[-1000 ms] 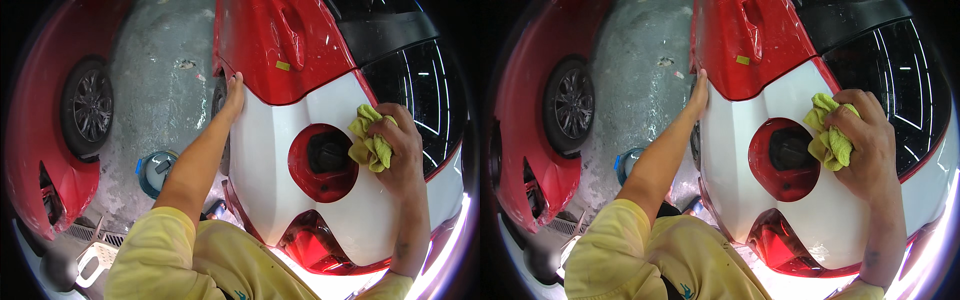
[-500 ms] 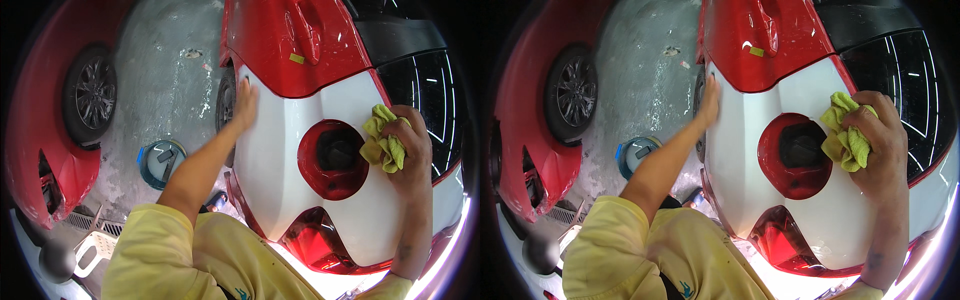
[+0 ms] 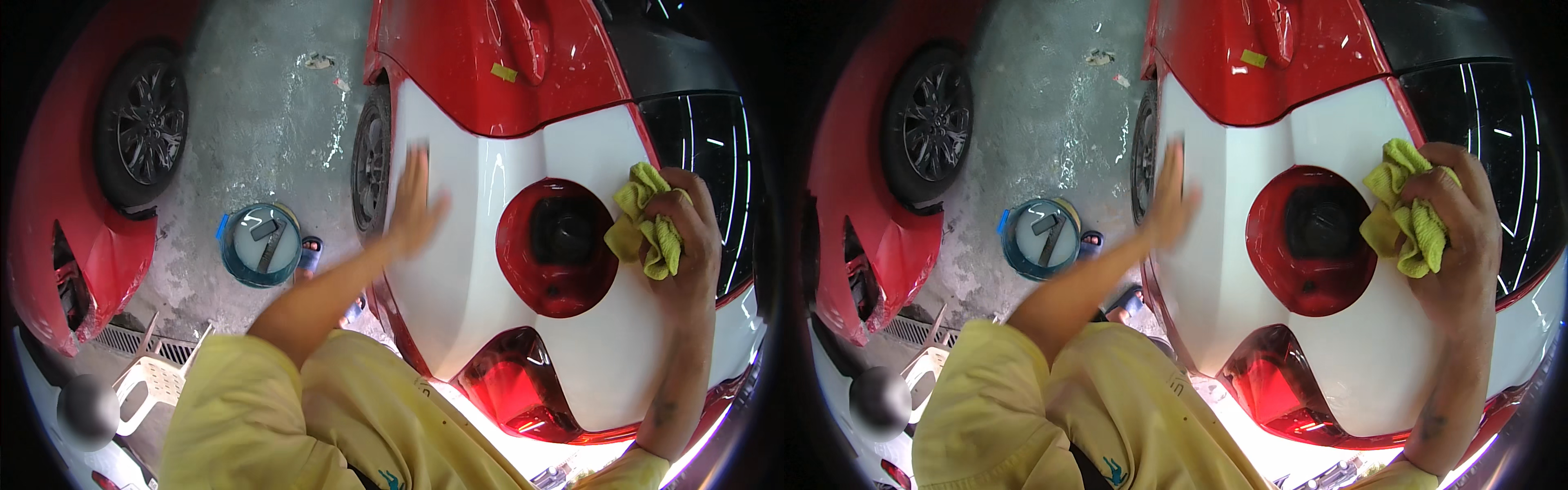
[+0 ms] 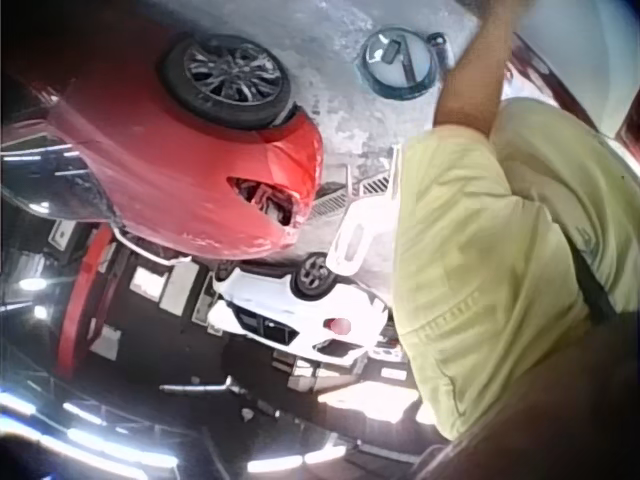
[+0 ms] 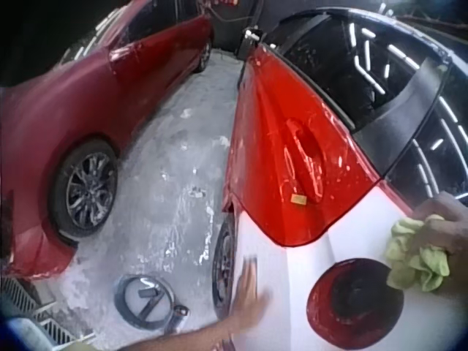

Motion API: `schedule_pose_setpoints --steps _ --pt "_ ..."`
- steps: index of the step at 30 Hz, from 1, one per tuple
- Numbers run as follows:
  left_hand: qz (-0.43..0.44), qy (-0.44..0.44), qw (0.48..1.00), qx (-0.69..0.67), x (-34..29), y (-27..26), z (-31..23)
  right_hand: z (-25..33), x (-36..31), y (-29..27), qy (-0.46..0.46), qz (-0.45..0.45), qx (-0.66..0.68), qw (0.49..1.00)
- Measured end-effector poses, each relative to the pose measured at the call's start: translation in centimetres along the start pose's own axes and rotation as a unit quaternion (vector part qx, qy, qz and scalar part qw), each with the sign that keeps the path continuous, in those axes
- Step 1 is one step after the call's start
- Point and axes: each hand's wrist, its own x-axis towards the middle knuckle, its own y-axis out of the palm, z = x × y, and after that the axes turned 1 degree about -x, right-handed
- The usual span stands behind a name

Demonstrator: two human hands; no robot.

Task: The person sands the rear exterior panel of a white and red car using a sanding block, frequently dipping and cleaning the block in a bucket of water and wiping the surface with a cloth.

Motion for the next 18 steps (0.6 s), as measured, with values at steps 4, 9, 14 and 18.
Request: schedule_pose_setpoints --steps 4,9,14,18 --pt "0.058 0.054 0.997 0.017 -14.1 1.0 -2.1 0.4 0.7 -0.5 -0.044 -0.004 -0.031 0.999" --pt "-0.019 -0.022 1.000 -0.009 7.9 -3.4 -2.3 0.3 0.8 0.3 -0.065 -0.020 -0.042 0.997" --pt "0.064 0.096 0.993 0.017 -11.7 2.4 -3.6 -0.4 0.0 -0.1 -0.046 -0.007 -0.047 0.998" --pt "0.076 0.152 0.983 0.075 -8.9 0.7 -3.4 -0.6 -0.4 0.0 -0.042 -0.003 -0.049 0.998"
